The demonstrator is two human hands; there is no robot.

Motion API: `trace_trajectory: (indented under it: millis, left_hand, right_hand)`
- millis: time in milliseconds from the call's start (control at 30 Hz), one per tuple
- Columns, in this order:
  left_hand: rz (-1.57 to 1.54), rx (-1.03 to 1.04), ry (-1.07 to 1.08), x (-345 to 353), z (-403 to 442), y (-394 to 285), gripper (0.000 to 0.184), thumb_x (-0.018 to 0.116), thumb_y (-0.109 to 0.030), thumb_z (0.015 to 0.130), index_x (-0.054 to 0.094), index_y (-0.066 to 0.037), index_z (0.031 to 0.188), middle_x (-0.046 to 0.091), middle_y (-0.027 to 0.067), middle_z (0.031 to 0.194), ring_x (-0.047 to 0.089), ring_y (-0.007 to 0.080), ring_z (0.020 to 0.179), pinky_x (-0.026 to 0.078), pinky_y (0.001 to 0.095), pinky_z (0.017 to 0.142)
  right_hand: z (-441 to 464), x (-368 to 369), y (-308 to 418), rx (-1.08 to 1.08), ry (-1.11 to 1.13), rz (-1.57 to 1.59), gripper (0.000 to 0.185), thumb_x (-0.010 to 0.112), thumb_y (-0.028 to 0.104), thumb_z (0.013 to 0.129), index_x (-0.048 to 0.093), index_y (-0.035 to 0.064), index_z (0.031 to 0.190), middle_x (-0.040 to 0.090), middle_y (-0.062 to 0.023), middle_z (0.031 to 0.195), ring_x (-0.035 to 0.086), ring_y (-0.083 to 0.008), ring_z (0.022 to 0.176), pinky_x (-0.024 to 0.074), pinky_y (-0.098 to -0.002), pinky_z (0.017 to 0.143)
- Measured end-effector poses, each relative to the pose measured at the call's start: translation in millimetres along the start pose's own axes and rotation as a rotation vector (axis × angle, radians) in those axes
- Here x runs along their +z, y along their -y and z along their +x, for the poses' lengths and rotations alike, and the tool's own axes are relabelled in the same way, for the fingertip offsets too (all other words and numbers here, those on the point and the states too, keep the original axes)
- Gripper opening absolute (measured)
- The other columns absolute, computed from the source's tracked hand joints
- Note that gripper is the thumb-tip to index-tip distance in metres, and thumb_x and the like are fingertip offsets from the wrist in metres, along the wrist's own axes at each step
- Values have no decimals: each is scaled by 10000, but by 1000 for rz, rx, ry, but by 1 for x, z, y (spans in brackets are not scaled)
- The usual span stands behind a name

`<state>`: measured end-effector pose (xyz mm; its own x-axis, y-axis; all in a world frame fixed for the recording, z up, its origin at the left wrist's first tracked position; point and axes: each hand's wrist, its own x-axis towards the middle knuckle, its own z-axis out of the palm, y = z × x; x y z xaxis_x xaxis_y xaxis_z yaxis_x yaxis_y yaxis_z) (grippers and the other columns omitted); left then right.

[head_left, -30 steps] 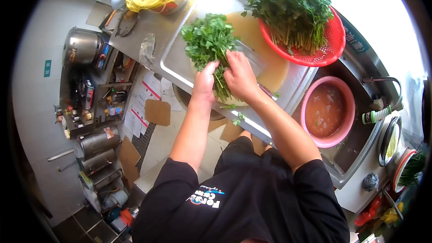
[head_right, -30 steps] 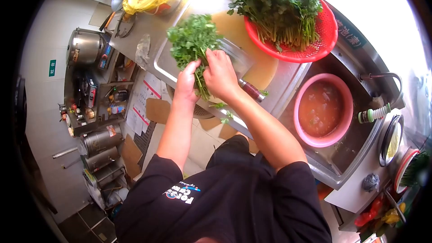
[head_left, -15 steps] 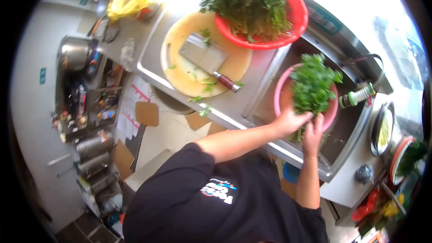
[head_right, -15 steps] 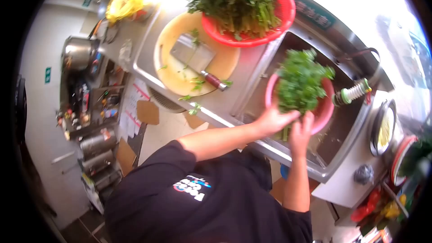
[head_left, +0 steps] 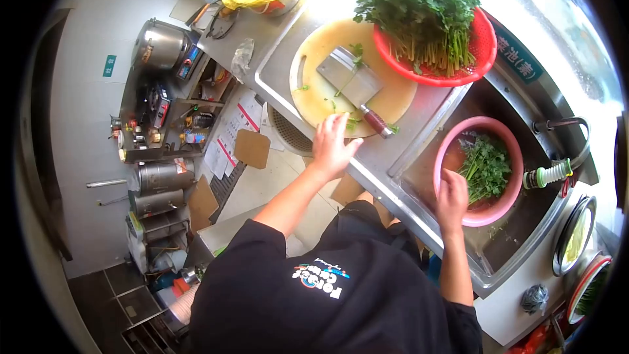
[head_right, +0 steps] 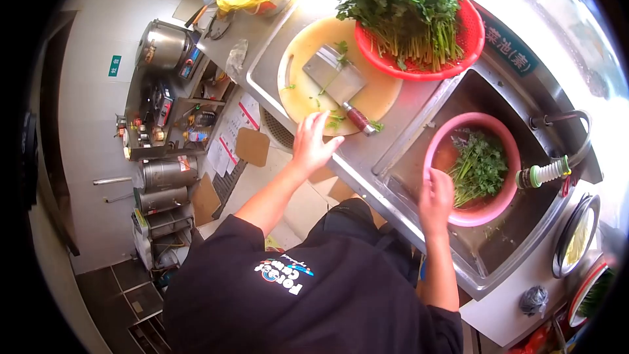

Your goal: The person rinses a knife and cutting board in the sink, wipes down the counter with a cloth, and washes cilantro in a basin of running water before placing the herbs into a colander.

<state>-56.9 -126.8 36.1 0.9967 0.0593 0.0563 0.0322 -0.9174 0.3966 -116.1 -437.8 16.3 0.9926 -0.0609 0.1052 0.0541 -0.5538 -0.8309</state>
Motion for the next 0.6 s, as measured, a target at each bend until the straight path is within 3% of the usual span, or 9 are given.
trace_trajectory:
  millis: [67,167,333,500,600]
  left_hand:
    - [65,-4,23,5,-1,21,627,773,-301,748,566,-59,1288,516,196,1295,487,377,1174,409,454,1012]
    - [91,53,40,11,14,38,661,778,-316,738,555,-64,1307,486,211,1333,454,396,1217,383,468,1048]
    - [-25,125,-55,23,42,60,444,762,-213,735,638,-64,1134,540,182,1237,501,366,1149,417,457,987]
    - [-172,159,-296,27,89,65,296,725,-189,781,656,-51,1034,636,138,994,599,328,962,480,415,870]
    - [-114,39,-141,36,123,62,234,719,-208,796,680,-62,974,651,142,959,617,329,945,485,420,853]
  right_hand:
    - [16,36,26,-222,45,-61,291,642,-20,803,629,1,1094,619,-169,1043,606,-342,995,499,-416,868]
    - [53,88,63,-352,124,-126,354,704,43,764,614,29,1107,608,-149,1045,594,-329,968,495,-429,845]
    - [100,144,89,-331,278,-400,312,735,135,755,610,53,1028,601,-133,1013,587,-310,957,491,-417,826]
    - [122,167,80,-277,390,-573,347,718,183,734,600,46,1029,608,-165,1020,602,-345,970,500,-446,826]
    - [128,169,86,-256,417,-602,277,682,157,746,575,32,968,599,-170,976,623,-353,906,516,-449,804]
